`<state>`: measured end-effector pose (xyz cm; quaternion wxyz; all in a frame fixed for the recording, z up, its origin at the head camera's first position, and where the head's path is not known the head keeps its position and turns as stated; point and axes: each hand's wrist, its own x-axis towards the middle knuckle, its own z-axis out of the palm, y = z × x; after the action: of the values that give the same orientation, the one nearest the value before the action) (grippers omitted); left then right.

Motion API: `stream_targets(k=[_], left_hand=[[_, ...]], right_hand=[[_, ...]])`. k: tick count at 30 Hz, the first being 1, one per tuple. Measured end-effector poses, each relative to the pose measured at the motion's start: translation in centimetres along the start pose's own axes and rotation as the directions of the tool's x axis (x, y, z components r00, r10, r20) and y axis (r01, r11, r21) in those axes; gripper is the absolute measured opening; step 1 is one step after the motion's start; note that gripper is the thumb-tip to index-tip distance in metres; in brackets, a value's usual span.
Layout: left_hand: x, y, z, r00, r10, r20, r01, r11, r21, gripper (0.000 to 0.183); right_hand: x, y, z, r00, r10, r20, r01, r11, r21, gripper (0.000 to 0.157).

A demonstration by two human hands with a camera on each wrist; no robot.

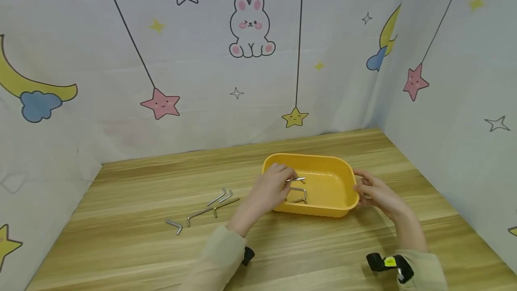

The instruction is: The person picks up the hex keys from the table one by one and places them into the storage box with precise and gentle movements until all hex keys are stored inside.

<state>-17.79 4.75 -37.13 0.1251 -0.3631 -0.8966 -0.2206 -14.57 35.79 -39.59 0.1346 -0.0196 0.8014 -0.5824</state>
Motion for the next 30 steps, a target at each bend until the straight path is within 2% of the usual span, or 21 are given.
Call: stream_targets(k=[5,15,21,30], left_hand=[[0.4,0.0,0.6,1.000,0.012,0.017,-0.012,0.999,0.033,0.016],[1.0,0.1,2.1,0.998,0.056,0.009,-0.057,0.995,0.076,0.014],[1.6,0.5,2.6,0.998,0.049,0.032,-0.052,0.994,0.095,0.011],[2.8,0.9,3.9,0.997,0.032,0.070,-0.035,0.998,0.048,0.013]], right_hand=[[0.0,0.0,0.1,1.000,0.002,0.003,-0.002,1.000,0.002,0.068],[0.0,0.1,0.2,1.000,0.001,0.007,-0.001,1.000,-0.003,0.068],[0.0,-0.1,0.1,1.000,0.003,0.008,-0.003,1.000,-0.002,0.067],[0.1,0.0,-0.1,1.000,-0.002,0.004,0.002,1.000,0.000,0.069]])
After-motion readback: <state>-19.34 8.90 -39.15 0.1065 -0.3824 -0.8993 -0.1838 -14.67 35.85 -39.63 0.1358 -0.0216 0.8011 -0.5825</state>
